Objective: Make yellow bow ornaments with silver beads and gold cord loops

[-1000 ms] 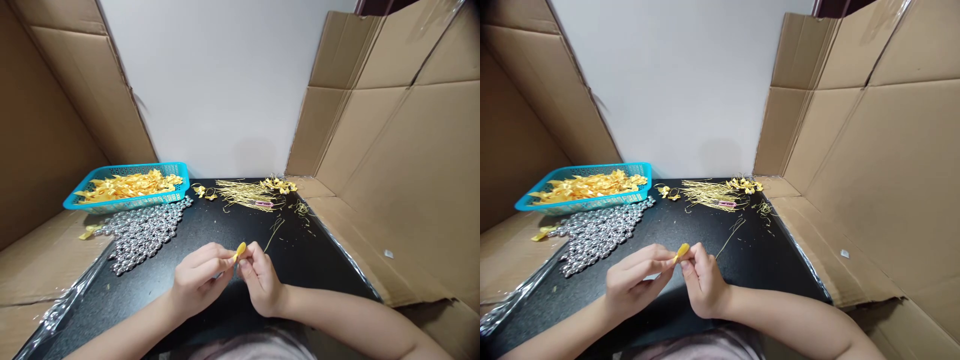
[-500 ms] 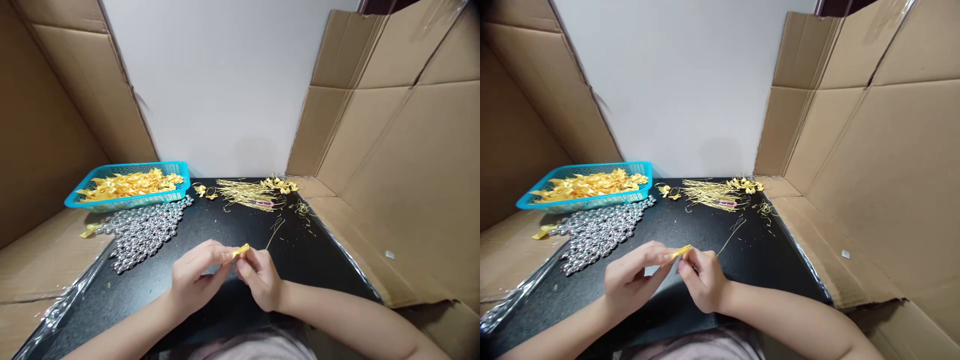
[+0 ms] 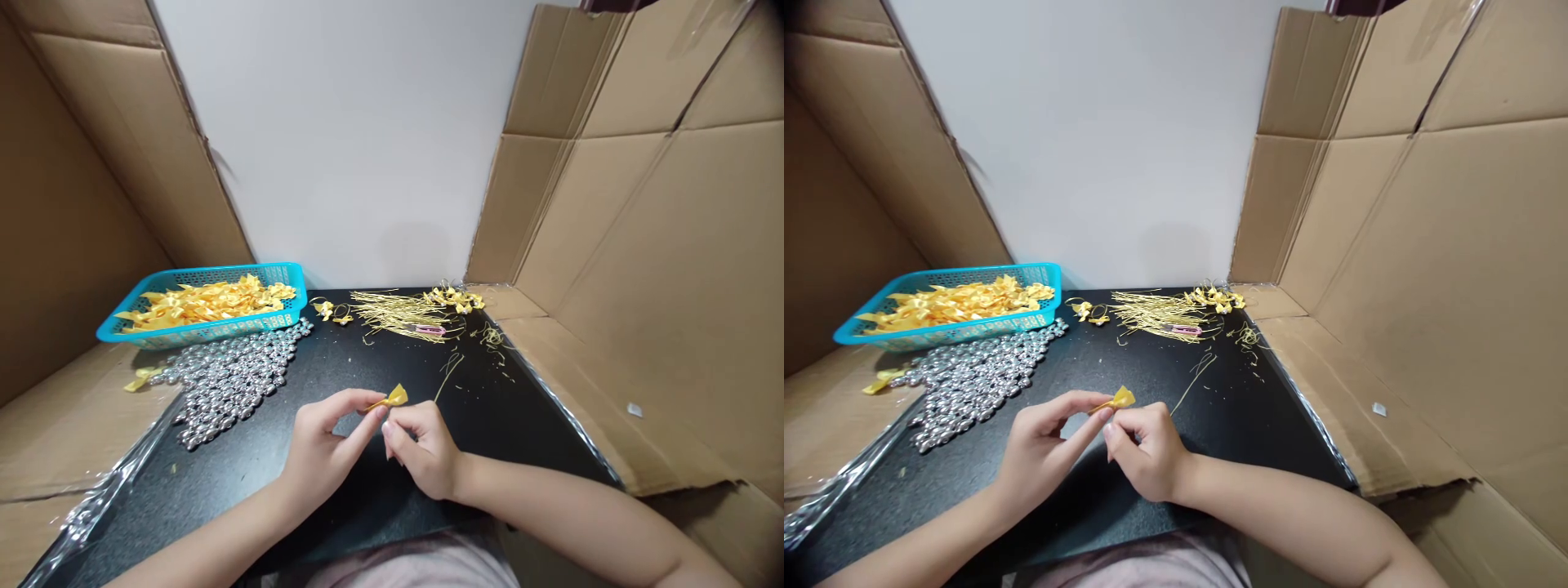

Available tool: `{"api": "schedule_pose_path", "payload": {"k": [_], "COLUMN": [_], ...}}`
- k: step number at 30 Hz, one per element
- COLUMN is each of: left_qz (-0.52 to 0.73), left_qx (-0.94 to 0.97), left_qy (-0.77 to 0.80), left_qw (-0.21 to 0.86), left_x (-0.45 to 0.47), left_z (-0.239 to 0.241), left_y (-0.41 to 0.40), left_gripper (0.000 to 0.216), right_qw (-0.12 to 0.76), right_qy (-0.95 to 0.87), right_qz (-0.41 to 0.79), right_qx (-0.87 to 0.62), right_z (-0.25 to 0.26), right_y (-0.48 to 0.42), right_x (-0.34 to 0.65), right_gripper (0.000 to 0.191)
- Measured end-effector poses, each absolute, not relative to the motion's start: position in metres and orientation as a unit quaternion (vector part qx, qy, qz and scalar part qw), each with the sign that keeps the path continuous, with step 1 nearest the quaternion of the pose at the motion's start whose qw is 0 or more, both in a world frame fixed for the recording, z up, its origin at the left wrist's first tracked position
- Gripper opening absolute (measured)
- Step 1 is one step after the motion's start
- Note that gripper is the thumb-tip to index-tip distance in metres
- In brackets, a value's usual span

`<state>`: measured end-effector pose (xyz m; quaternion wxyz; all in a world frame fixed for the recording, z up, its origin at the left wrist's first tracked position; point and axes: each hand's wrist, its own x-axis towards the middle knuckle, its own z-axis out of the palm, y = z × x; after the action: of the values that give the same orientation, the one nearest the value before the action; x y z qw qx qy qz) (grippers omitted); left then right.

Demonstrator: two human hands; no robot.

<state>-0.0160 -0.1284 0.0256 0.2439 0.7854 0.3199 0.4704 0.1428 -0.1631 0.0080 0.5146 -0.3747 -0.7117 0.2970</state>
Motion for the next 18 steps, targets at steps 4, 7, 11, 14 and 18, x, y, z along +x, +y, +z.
{"api": "schedule_pose_path", "payload": {"k": [4, 7, 11, 14, 18], "left_qz": [0.465, 0.457, 0.457, 0.467, 0.478], "left_qx": [0.769, 0.757, 0.745, 0.718, 0.669], "left_qy": [0.333, 0.344, 0.349, 0.359, 0.365], "left_qw": [0.285, 0.315, 0.338, 0.372, 0.437], "left_x": [-0.0146, -0.0132, -0.0128, -0.0133, -0.0123], "left_z": [0.0252, 0.0252, 0.0245, 0.0236, 0.0251], "left_y": [-0.1281, -0.1283, -0.1283, -0.1284, -0.1281], "left_gripper": [0.005, 0.006, 0.007, 0.009, 0.011], "right_qw": [0.515, 0.513, 0.51, 0.508, 0.51], "right_qy": [-0.707, -0.706, -0.709, -0.713, -0.725], "right_qz": [0.294, 0.295, 0.297, 0.291, 0.258], "right_qx": [-0.385, -0.387, -0.387, -0.386, -0.383], "right_z": [0.0086, 0.009, 0.0085, 0.0068, 0.0096], "right_y": [-0.1629, -0.1632, -0.1629, -0.1625, -0.1609], "right_x": [0.1423, 0.1421, 0.1421, 0.1422, 0.1449], "right_gripper": [0.041, 0.04, 0.039, 0.039, 0.036]}}
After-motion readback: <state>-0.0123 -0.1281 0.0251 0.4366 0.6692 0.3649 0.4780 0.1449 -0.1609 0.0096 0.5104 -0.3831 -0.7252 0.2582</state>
